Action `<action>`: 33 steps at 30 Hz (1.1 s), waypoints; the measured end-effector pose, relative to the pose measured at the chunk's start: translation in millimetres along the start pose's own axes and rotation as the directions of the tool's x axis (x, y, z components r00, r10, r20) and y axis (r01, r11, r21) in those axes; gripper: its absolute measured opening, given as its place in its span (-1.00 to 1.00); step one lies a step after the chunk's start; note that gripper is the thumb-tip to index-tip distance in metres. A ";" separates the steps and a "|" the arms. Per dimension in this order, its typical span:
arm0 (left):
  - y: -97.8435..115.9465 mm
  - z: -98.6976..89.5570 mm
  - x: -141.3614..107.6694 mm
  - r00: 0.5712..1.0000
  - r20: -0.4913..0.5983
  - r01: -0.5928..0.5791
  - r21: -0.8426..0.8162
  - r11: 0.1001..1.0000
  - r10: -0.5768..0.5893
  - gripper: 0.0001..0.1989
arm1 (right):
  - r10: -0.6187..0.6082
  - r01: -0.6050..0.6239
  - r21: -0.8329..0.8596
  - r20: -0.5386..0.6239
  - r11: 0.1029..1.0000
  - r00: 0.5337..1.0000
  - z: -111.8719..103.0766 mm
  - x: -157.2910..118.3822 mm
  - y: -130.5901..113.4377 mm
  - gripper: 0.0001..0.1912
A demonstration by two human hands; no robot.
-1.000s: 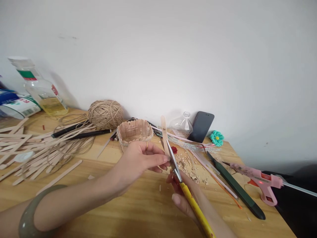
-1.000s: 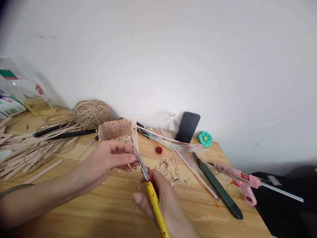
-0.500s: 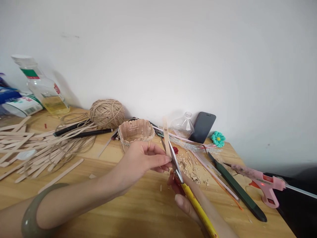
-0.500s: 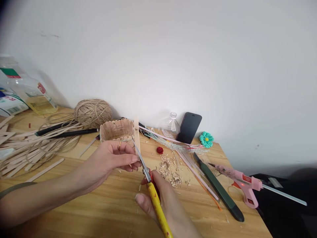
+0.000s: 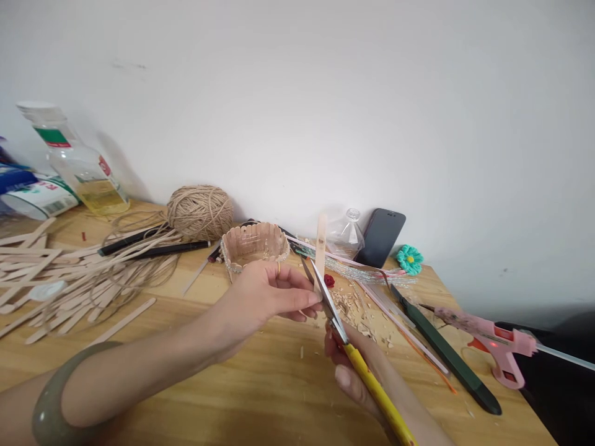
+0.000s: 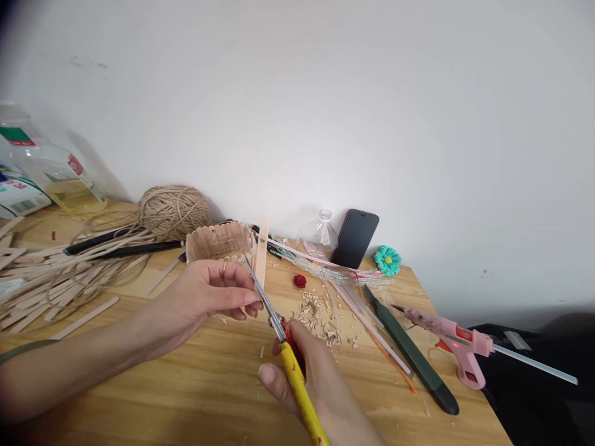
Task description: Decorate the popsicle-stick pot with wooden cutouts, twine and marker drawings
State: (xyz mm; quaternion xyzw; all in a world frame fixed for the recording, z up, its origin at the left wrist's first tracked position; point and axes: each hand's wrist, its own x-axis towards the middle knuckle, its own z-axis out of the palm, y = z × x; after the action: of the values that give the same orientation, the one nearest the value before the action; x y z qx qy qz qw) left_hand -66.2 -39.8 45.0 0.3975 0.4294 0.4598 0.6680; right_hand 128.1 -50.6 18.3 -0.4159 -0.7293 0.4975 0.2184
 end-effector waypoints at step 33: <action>-7.8 0.2 3.3 0.999 0.012 0.036 -0.039 0.999 -0.035 -0.91 | 0.107 -0.107 0.012 0.051 0.994 0.993 -10.0 0.4 -3.1 -0.40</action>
State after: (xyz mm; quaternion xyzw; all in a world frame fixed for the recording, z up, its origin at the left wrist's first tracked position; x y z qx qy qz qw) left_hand -63.2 -38.7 37.2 0.3793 0.4237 0.4539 0.6860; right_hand 134.0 -45.3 25.2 -0.4401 -0.7076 0.5241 0.1760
